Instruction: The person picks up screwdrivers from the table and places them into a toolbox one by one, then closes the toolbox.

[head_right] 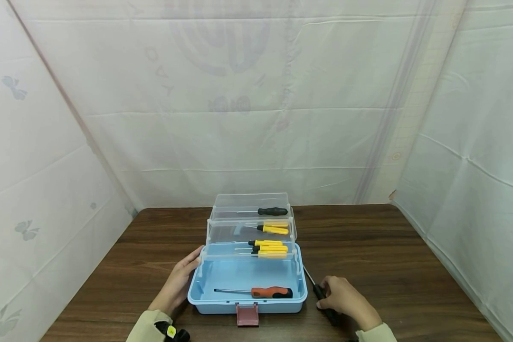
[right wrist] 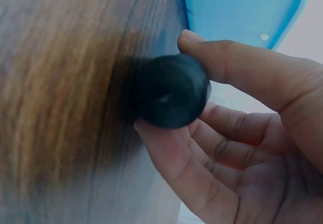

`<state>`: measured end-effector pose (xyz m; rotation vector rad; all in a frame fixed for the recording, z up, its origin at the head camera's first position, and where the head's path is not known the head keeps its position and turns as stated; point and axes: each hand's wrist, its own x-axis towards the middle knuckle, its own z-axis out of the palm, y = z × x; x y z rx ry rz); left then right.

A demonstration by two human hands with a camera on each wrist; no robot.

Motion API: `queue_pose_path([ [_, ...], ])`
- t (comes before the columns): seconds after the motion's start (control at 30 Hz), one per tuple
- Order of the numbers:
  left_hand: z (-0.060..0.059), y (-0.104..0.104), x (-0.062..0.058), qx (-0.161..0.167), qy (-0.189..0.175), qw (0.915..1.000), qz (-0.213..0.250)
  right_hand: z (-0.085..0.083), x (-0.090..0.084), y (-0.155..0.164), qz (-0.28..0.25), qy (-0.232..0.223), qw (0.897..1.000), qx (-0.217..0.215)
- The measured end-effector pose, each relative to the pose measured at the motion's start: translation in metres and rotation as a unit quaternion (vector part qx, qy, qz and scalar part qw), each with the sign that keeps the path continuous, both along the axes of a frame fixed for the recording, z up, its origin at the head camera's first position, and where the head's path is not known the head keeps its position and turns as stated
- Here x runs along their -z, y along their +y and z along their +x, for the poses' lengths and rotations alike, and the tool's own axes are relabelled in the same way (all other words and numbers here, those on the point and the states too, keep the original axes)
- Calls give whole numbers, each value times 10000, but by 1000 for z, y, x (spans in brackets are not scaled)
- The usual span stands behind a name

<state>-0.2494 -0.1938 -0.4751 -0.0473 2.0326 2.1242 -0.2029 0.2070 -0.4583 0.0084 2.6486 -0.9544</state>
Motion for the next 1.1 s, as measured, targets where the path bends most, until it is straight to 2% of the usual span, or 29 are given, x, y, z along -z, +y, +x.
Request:
queue_pose_path([
  [1.1,1,-2,-1,92,68,9999,93,0,-3,1,63,76,9999,-42],
])
